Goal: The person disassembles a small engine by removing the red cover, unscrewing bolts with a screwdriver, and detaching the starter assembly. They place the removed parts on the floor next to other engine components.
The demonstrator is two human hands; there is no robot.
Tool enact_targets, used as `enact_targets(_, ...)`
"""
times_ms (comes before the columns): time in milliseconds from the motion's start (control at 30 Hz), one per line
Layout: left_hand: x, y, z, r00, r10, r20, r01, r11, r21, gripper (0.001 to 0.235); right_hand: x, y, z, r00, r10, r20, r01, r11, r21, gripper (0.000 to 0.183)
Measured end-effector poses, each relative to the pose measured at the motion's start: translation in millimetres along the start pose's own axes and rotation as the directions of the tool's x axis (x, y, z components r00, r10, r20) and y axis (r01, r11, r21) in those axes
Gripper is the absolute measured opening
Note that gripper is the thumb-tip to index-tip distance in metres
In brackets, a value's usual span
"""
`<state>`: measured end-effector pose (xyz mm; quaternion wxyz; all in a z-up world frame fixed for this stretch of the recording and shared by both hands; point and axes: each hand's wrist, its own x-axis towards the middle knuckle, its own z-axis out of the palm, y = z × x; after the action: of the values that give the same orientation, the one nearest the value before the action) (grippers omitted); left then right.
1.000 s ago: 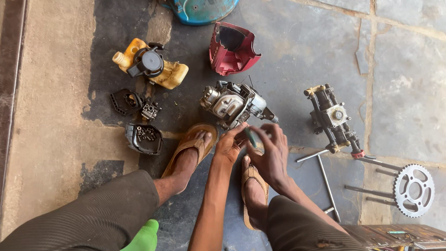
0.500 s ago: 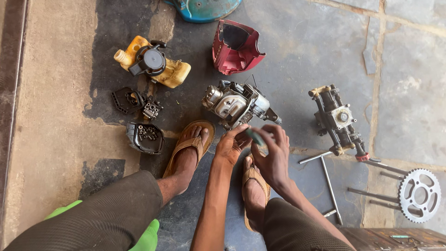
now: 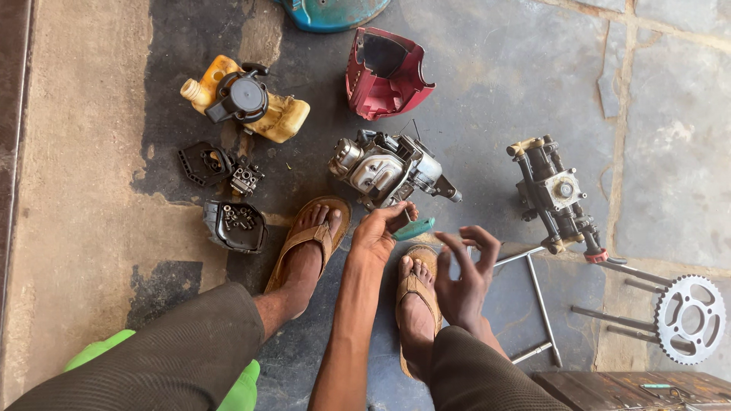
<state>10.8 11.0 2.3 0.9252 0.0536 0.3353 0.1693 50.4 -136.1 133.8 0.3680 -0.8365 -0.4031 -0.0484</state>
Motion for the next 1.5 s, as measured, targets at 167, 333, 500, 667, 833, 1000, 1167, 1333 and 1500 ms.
enact_targets(167,-11,9,7,1.000,-0.016,0.018,0.016,1.000,-0.014,0.015,-4,7,-4,0.994,0.112,0.000,-0.112,0.993,-0.023,0.030)
enact_targets(333,-20,9,20,0.977,0.088,-0.192,-0.061,0.988,0.142,0.019,-11,9,0,0.986,0.163,0.031,-0.164,0.987,0.006,0.029)
enact_targets(500,-16,1,28,0.959,0.065,-0.276,-0.035,0.993,0.111,0.019,-10,8,9,0.974,0.208,0.093,-0.215,0.974,0.067,0.027)
enact_targets(667,-6,-3,23,0.962,0.091,-0.257,-0.073,0.994,0.077,0.016,2,6,15,0.975,0.200,0.092,-0.212,0.966,0.145,0.021)
enact_targets(833,3,-7,14,0.981,0.077,-0.181,-0.067,0.996,0.062,0.015,10,-6,19,0.955,0.232,0.183,-0.269,0.938,0.217,0.030)
enact_targets(1000,6,0,14,0.998,-0.037,-0.059,0.040,0.997,0.059,0.024,22,-17,21,0.955,0.274,0.115,-0.296,0.907,0.300,0.057)
enact_targets(1167,-9,1,18,0.987,0.014,-0.158,0.025,0.970,0.244,0.021,28,-25,23,0.991,0.087,0.103,-0.101,0.986,0.131,0.033)
enact_targets(1333,-19,2,26,0.953,0.207,-0.224,-0.126,0.936,0.328,0.012,30,-29,22,0.993,-0.061,0.106,0.040,0.981,0.188,0.028)
enact_targets(1500,-16,0,22,0.978,0.174,-0.118,-0.149,0.969,0.198,0.009,25,-4,21,0.990,0.105,-0.099,-0.067,0.944,0.324,0.027)
